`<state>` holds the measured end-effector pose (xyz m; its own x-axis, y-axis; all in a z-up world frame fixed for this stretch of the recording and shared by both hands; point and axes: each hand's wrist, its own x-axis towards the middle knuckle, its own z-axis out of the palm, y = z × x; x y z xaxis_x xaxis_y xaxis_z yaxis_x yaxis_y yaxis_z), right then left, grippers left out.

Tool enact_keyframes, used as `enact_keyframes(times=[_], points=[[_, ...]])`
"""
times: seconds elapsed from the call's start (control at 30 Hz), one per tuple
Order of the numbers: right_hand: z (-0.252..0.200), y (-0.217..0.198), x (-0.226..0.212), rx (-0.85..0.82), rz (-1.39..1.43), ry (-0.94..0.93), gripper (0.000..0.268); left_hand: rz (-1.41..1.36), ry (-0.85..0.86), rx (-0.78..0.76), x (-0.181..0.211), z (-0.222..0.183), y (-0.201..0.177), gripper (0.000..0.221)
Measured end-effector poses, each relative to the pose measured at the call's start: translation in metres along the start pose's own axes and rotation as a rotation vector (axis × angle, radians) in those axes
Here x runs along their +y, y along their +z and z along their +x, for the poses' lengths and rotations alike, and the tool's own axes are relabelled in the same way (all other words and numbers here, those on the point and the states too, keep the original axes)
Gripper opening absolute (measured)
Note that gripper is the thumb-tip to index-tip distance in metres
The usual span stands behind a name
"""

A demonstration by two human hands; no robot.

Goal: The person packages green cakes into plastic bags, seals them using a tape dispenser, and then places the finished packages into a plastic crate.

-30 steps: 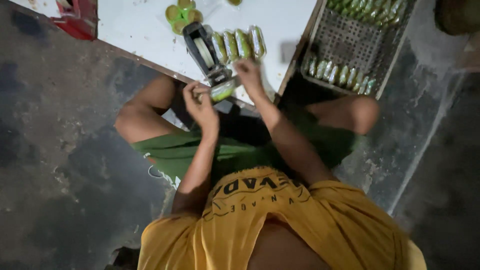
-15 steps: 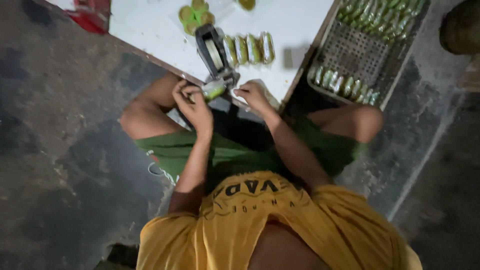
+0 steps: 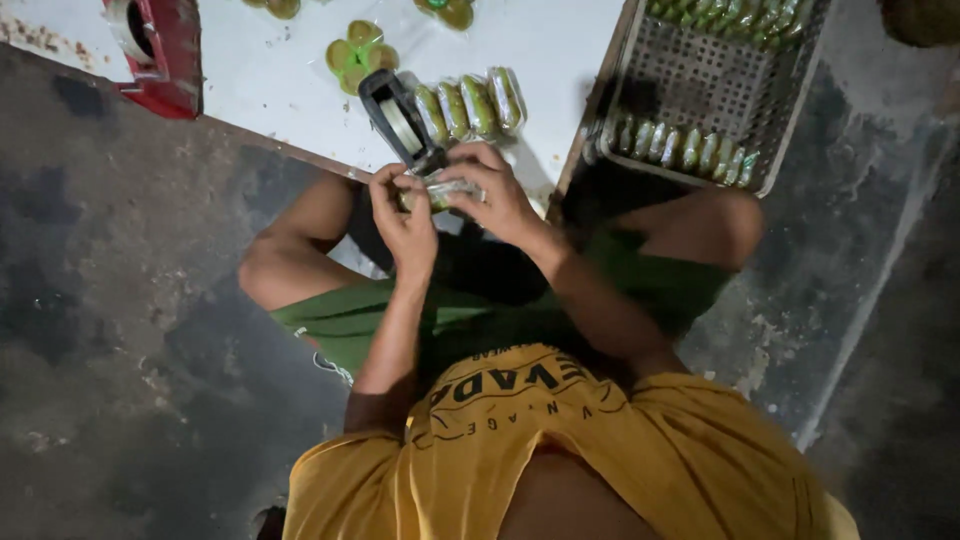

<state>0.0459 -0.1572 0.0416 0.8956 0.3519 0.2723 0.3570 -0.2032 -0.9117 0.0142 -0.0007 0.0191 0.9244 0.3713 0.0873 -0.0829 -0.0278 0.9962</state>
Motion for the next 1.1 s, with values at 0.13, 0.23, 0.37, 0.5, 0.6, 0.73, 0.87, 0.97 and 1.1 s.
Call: enact_keyframes(times=[0.13,0.23,0.37,0.5,0.6,0.73,0.87,0.97,1.1], points=[[-0.005,0.013,0.026,0.243,-0.085,0.164,0.04,0.128,0.183,0.119,-0.003,-0.003,0.034,0.023],[0.003,0.007,0.07,0.511,0.412,0.442,0.055,0.257,0.333,-0.035,-0.007,0.011,0.052,0.028],[0.042,-0.063,0.107,0.682,-0.11,0.397,0.066,0.681,0.534,-0.319,-0.022,0.084,0.042,0.078],[0.053,-0.082,0.196,0.584,-0.173,0.441,0.065,1.172,0.504,-0.482,-0.089,0.145,0.039,0.115],[0.051,-0.081,0.209,-0.159,-0.501,0.63,0.06,1.433,0.665,-0.64,-0.127,0.161,0.043,0.11],[0.089,-0.1,0.116,-0.403,-0.666,0.519,0.108,1.308,0.562,-0.919,-0.101,0.175,0.06,0.121],[0.085,-0.093,0.168,-0.507,-0.696,0.34,0.123,1.09,0.331,-1.0,-0.079,0.169,0.089,0.115],[0.091,-0.137,0.179,-0.508,-0.616,0.38,0.111,0.953,0.338,-0.937,-0.072,0.175,0.125,0.103],[0.045,-0.274,0.192,-0.295,-0.623,0.16,0.111,0.869,0.44,-0.893,-0.067,0.145,0.256,0.101]])
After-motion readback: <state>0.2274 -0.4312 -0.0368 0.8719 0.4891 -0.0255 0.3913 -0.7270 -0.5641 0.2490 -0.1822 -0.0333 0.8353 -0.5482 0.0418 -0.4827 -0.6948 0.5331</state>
